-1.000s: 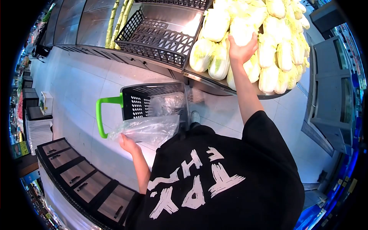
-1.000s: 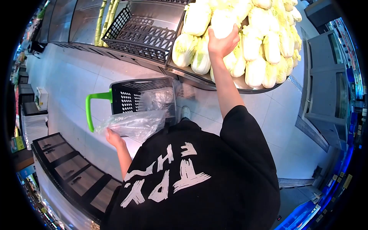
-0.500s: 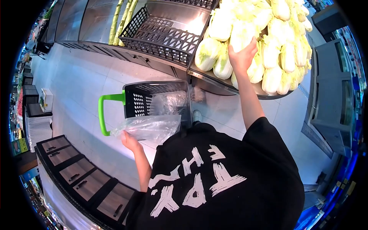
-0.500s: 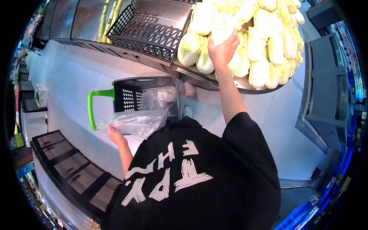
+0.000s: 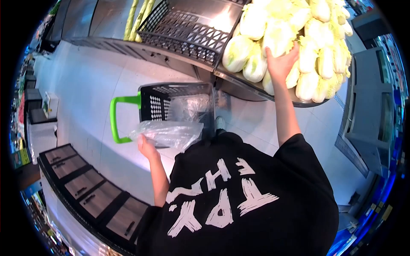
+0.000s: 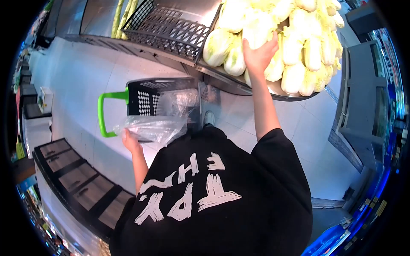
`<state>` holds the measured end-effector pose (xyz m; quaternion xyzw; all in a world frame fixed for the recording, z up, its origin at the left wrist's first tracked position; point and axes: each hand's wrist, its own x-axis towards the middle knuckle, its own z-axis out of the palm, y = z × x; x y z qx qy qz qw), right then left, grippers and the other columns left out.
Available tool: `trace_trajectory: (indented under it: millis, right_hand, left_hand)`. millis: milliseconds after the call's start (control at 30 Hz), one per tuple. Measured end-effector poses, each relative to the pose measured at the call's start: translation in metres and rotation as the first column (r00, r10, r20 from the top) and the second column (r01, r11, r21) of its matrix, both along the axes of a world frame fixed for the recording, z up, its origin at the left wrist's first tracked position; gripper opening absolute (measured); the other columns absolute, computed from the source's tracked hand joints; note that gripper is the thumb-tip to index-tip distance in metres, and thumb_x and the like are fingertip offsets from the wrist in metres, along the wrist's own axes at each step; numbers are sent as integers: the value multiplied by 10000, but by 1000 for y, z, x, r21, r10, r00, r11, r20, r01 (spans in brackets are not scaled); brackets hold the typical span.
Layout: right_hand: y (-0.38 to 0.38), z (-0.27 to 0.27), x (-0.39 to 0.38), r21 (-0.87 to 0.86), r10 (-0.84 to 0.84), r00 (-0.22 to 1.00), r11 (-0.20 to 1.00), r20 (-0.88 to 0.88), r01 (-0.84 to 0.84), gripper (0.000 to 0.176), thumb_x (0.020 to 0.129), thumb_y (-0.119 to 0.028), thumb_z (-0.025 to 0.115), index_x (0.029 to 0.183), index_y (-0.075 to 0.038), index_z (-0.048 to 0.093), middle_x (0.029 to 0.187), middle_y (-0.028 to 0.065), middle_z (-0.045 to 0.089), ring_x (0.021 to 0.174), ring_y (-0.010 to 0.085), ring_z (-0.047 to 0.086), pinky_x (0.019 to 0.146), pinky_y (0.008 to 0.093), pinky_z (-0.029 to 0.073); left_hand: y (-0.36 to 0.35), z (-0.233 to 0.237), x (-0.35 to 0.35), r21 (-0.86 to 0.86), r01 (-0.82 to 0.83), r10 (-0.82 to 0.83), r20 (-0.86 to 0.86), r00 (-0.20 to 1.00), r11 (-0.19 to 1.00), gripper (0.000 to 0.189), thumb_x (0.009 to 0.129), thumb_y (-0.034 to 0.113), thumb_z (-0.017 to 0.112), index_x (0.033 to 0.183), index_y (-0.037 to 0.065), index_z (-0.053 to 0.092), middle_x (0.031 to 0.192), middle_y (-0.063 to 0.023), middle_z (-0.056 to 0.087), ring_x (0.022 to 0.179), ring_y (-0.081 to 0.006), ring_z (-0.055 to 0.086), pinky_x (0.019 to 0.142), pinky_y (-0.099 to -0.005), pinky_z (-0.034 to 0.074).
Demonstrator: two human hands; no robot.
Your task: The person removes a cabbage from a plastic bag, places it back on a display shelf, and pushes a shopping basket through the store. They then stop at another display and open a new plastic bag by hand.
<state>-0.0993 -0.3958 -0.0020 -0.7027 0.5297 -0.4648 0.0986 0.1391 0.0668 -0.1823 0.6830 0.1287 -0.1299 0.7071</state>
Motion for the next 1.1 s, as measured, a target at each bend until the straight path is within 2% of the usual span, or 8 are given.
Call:
trace_trajectory:
  millis: [200, 367, 633, 800, 933, 967, 1033, 1100]
  right_hand:
    - [42, -16, -9, -127, 69, 974, 991, 216, -43, 768, 733, -135, 807, 1356, 26, 388, 1314, 173, 447, 1210, 286, 461, 1017, 426, 415]
    - [102, -58, -26, -42, 184, 975, 983, 128, -180, 668, 755, -99, 769, 1314, 13, 421, 1265, 153, 483, 1159, 271, 505, 965, 406, 434]
    - [160, -102, -39, 297, 232, 957, 914, 174, -276, 659, 740, -81, 753, 1310, 13, 437, 1201, 162, 512, 964, 221, 590, 841, 345, 487]
    - [164, -112, -40, 356, 247, 949, 884, 196, -304, 645, 746, -93, 756, 1303, 2, 446, 1181, 169, 513, 884, 210, 598, 781, 323, 506]
    - [167, -114, -33, 474, 287, 943, 815, 169, -333, 632, 748, -130, 777, 1285, -14, 466, 1171, 156, 520, 870, 212, 598, 763, 329, 508]
    - [168, -114, -31, 498, 317, 935, 792, 162, -355, 625, 748, -140, 783, 1277, -16, 474, 1167, 154, 523, 865, 211, 600, 751, 328, 508]
    - [170, -118, -28, 537, 368, 920, 752, 139, -382, 609, 747, -155, 791, 1258, -17, 490, 1156, 150, 529, 851, 211, 603, 725, 326, 509]
    - [174, -126, -25, 567, 413, 905, 722, 107, -396, 591, 745, -166, 797, 1238, -17, 506, 1139, 148, 536, 834, 210, 605, 698, 323, 508]
  left_hand:
    - [3, -6, 6, 206, 45, -21, -118, 993, 978, 398, 994, 319, 541, 1099, -49, 647, 1028, -92, 655, 913, -176, 590, 823, -314, 467]
    - [3, -34, 12, 289, 73, -57, -62, 996, 955, 421, 998, 346, 521, 1109, -39, 650, 1043, -118, 661, 923, -198, 596, 805, -315, 474]
    - [-32, -13, 2, -197, 33, -91, -297, 951, 980, 423, 1020, 272, 494, 1316, -25, 445, 1191, -172, 600, 1046, -341, 644, 869, -479, 564]
    - [-33, -34, -7, -375, 114, -227, -274, 935, 920, 492, 1024, 341, 474, 1387, 24, 375, 1342, -154, 521, 1178, -364, 573, 1009, -578, 432]
    - [-45, 13, -23, 70, 542, -506, -277, 817, 838, 937, 846, 378, 717, 1532, 186, 108, 1531, -124, 316, 1395, -312, 317, 1052, -565, 304]
    - [-32, -34, -20, 302, 537, -503, -190, 843, 787, 969, 827, 330, 747, 1542, 123, 126, 1515, -143, 351, 1340, -293, 394, 1061, -475, 328]
    - [-25, -38, -17, 350, 523, -498, -164, 851, 777, 1007, 765, 267, 811, 1492, -73, 203, 1483, -241, 376, 1348, -298, 400, 1102, -355, 317]
    - [-19, -40, -17, 321, 373, -307, -239, 921, 871, 742, 800, 214, 786, 1391, -61, 433, 1326, -224, 546, 1212, -273, 538, 1035, -355, 402]
